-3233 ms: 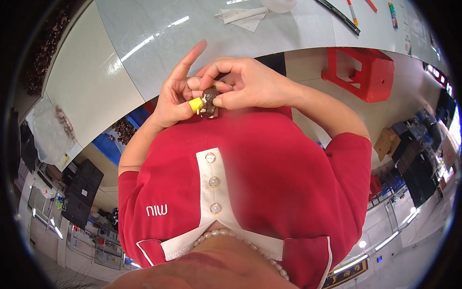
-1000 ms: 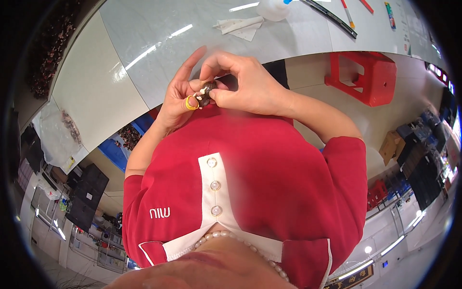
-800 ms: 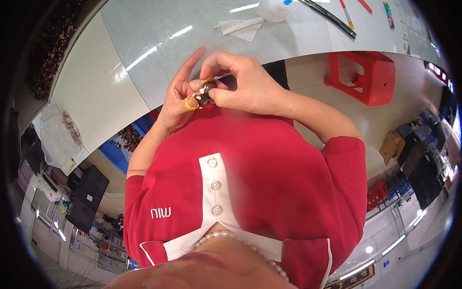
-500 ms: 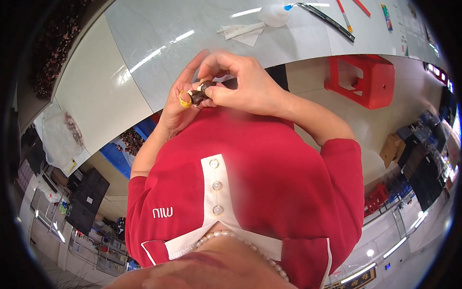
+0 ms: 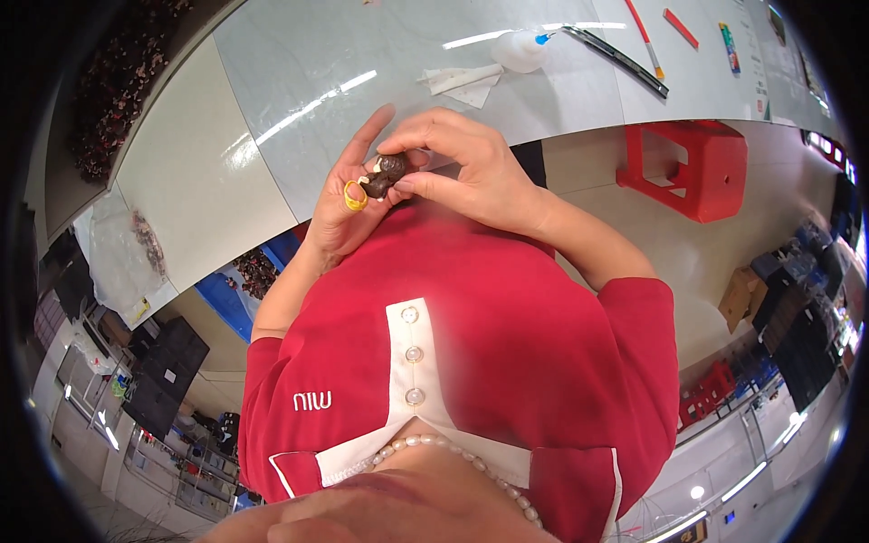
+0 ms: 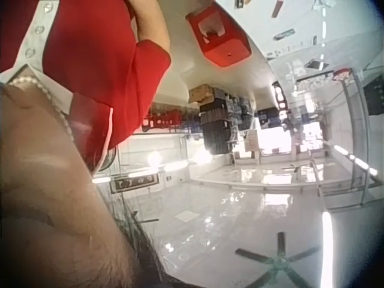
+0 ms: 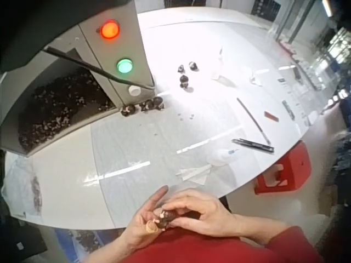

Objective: The person assembles a plastic toy figure by joining its plastic components with glue from a bottle.

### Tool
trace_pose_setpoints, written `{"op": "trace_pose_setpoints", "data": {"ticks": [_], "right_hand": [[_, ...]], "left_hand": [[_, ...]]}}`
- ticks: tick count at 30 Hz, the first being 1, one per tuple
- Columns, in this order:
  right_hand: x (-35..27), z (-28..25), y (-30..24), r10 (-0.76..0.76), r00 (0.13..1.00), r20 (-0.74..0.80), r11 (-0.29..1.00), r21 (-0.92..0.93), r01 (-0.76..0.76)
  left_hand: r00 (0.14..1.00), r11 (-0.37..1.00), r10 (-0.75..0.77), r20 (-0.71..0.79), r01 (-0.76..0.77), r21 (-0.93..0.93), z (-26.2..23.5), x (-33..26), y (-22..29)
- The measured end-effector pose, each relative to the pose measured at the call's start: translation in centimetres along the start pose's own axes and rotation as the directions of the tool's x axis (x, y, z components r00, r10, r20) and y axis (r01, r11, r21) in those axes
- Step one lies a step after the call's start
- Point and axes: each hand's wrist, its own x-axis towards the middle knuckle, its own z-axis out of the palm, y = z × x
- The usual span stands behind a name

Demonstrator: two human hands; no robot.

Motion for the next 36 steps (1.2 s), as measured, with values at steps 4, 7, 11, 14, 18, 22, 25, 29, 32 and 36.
{"op": "trace_pose_setpoints", "data": {"ticks": [4, 7, 11, 14, 18, 22, 25, 29, 32, 36], "right_hand": [[-0.2, -0.3, 0.2, 0.022, 1.000, 0.000, 1.000, 0.022, -0.022], [-0.3, -0.5, 0.4, 0.023, 1.000, 0.005, 0.999, 0.036, -0.023], [-0.4, -0.9, 0.4, -0.015, 1.000, -0.005, 1.000, 0.012, 0.015], [-0.5, -1.2, 0.8, -0.056, 0.998, -0.016, 0.996, -0.065, 0.055], [-0.4, -1.3, 0.8, -0.067, 0.998, -0.016, 0.995, -0.072, 0.065], [-0.3, -1.3, 0.6, -0.105, 0.990, -0.094, 0.990, -0.106, 0.095], [-1.4, -2.0, 1.9, -0.228, 0.935, -0.270, 0.963, -0.204, 0.176], [-1.8, -3.3, 5.1, -0.399, 0.612, -0.683, 0.917, -0.298, 0.265], [-0.7, -5.0, 5.4, -0.243, 0.675, -0.696, 0.952, -0.306, 0.028], [0.8, -5.4, 4.5, -0.140, 0.767, -0.626, 0.901, -0.402, -0.164]], "left_hand": [[0.999, 0.999, 0.034, -0.027, -0.033, 0.015, 0.6, 0.3, -0.2], [0.997, 1.000, 0.023, -0.071, -0.022, 0.011, 1.1, 0.6, -0.1], [0.998, 1.000, 0.006, -0.061, -0.005, 0.018, 1.2, 0.8, 0.0], [0.995, 0.995, 0.062, -0.080, -0.055, 0.080, 1.4, 0.9, -0.2], [0.986, 0.978, 0.144, -0.086, -0.129, 0.165, 1.4, 0.8, -0.3], [0.972, 0.966, 0.201, -0.120, -0.176, 0.188, 1.3, 0.7, -0.6], [0.969, 0.953, 0.230, -0.086, -0.206, 0.224, 0.7, 0.5, -0.5], [0.977, 0.955, 0.193, -0.086, -0.167, 0.244, 0.4, 0.3, -0.2], [0.982, 0.976, 0.175, -0.068, -0.164, 0.145, 0.0, 0.3, 0.0], [0.994, 0.994, 0.097, -0.055, -0.100, -0.044, -0.3, 0.3, 0.2]]}}
